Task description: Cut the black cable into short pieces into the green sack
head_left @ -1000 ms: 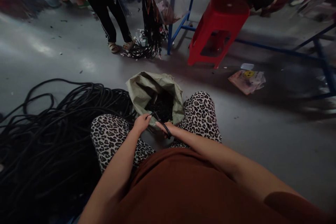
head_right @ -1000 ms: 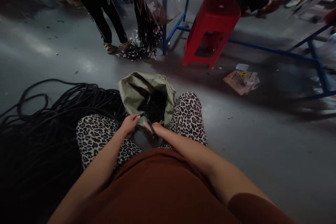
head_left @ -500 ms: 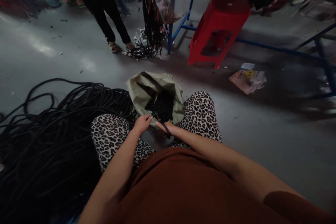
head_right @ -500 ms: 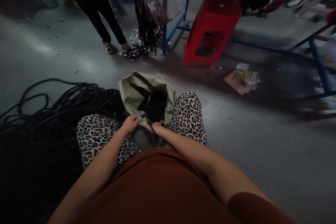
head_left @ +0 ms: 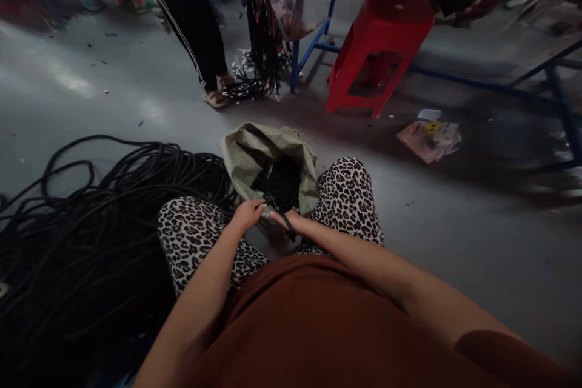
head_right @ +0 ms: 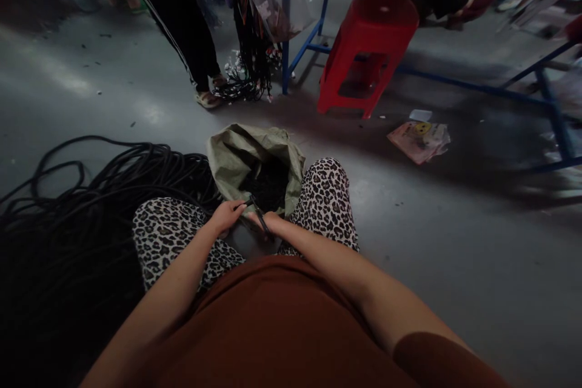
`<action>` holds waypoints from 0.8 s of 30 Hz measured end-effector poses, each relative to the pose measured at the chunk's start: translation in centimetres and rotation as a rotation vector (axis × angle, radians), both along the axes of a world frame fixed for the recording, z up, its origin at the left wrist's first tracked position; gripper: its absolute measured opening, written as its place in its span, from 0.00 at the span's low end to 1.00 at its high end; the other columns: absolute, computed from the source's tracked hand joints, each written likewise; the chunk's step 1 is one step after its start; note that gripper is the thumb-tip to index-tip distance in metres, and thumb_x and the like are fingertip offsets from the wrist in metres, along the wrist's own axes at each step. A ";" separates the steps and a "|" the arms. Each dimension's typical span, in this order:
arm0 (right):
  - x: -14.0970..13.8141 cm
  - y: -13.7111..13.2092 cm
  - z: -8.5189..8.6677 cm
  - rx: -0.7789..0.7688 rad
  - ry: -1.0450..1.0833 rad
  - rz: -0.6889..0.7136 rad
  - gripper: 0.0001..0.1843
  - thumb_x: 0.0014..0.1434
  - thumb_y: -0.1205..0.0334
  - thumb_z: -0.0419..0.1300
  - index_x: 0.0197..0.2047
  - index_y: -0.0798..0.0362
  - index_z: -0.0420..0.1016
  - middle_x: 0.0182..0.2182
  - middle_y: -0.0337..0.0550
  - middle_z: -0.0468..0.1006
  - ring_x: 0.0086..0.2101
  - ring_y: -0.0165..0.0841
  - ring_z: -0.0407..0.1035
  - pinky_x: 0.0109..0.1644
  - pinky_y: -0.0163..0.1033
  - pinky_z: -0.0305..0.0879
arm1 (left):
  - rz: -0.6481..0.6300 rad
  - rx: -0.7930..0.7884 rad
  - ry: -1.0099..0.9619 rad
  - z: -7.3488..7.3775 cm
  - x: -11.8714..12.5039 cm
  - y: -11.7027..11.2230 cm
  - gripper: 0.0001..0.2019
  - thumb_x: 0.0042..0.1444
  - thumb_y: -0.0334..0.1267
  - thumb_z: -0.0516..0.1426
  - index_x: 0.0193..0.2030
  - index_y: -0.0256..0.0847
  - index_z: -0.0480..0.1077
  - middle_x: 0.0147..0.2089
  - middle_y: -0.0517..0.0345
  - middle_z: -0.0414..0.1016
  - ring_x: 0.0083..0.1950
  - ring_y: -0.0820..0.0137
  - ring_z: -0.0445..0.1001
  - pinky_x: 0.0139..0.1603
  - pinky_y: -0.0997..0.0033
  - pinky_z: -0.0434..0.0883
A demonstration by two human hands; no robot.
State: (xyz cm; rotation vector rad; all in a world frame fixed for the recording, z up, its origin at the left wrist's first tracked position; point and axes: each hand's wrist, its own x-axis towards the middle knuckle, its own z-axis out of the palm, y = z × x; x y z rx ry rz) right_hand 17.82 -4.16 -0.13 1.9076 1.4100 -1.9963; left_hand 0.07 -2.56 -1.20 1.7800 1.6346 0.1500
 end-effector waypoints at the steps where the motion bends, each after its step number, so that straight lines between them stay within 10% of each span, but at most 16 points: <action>1: 0.0 -0.1 0.2 -0.010 0.006 0.001 0.32 0.58 0.38 0.51 0.29 0.62 0.74 0.15 0.43 0.69 0.15 0.31 0.66 0.19 0.31 0.62 | 0.003 -0.004 -0.008 0.1 0.1 0.0 0.17 0.59 0.42 0.50 0.47 0.39 0.75 0.48 0.52 0.77 0.51 0.65 0.73 0.54 0.71 0.67; 24: 0.0 -0.1 0.4 0.022 -0.069 -0.018 0.25 0.58 0.42 0.54 0.26 0.57 0.68 0.11 0.37 0.63 0.10 0.32 0.63 0.15 0.34 0.61 | 0.006 0.015 0.085 -0.2 -0.4 0.1 0.16 0.60 0.41 0.49 0.49 0.41 0.73 0.49 0.54 0.77 0.51 0.66 0.73 0.52 0.71 0.67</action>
